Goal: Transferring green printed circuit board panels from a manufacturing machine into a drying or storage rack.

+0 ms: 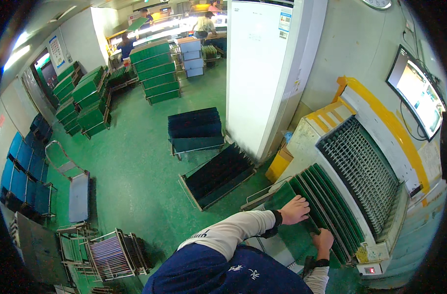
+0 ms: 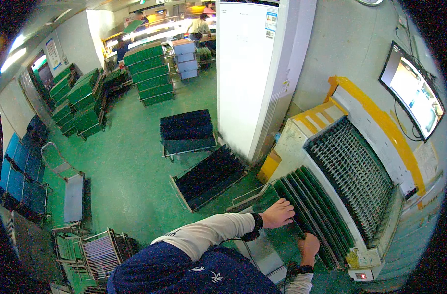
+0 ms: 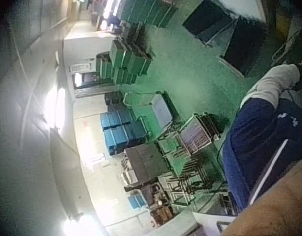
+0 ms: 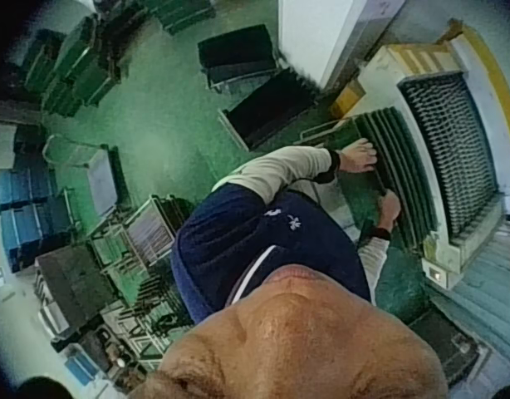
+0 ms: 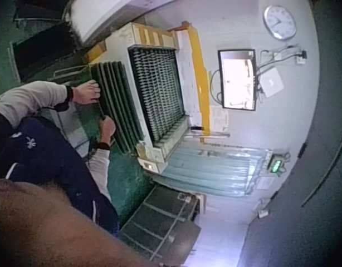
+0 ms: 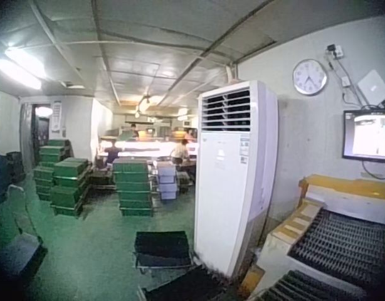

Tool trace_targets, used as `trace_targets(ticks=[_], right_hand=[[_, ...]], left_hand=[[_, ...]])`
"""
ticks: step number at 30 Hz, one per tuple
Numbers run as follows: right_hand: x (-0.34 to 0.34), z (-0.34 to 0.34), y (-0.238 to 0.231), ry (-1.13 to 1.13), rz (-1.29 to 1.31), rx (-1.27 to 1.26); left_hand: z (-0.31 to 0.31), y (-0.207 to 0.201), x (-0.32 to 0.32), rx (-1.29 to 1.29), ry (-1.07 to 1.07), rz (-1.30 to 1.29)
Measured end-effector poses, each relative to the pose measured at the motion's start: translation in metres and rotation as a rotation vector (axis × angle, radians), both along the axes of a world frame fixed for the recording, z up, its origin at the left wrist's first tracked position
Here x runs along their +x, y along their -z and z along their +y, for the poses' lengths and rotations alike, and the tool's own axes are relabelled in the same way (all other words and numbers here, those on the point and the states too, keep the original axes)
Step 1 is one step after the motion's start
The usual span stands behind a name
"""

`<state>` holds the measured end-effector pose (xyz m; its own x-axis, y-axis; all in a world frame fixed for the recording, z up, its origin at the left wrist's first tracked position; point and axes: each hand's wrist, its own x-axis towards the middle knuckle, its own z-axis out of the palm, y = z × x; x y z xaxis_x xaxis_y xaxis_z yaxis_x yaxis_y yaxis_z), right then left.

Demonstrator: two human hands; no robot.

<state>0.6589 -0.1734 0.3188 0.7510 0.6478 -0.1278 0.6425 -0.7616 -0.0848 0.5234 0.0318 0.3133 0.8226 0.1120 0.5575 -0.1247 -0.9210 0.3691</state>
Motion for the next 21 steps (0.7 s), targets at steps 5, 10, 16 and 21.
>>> trace_targets(ticks=[5,10,16,21], right_hand=[[-0.011,0.005,-0.012,-0.013,0.015,0.006],[-0.006,0.001,-0.005,-0.009,0.007,0.001],[-0.012,0.004,-0.015,0.0,0.025,0.013],[-0.012,0.003,-0.014,-0.001,0.024,0.033]], left_hand=[[0.0,0.008,0.003,-0.031,-0.004,-0.06],[-0.002,0.009,0.006,-0.032,-0.026,-0.042],[-0.002,0.007,0.005,-0.042,-0.029,-0.004],[-0.003,0.007,0.005,-0.039,-0.044,0.004]])
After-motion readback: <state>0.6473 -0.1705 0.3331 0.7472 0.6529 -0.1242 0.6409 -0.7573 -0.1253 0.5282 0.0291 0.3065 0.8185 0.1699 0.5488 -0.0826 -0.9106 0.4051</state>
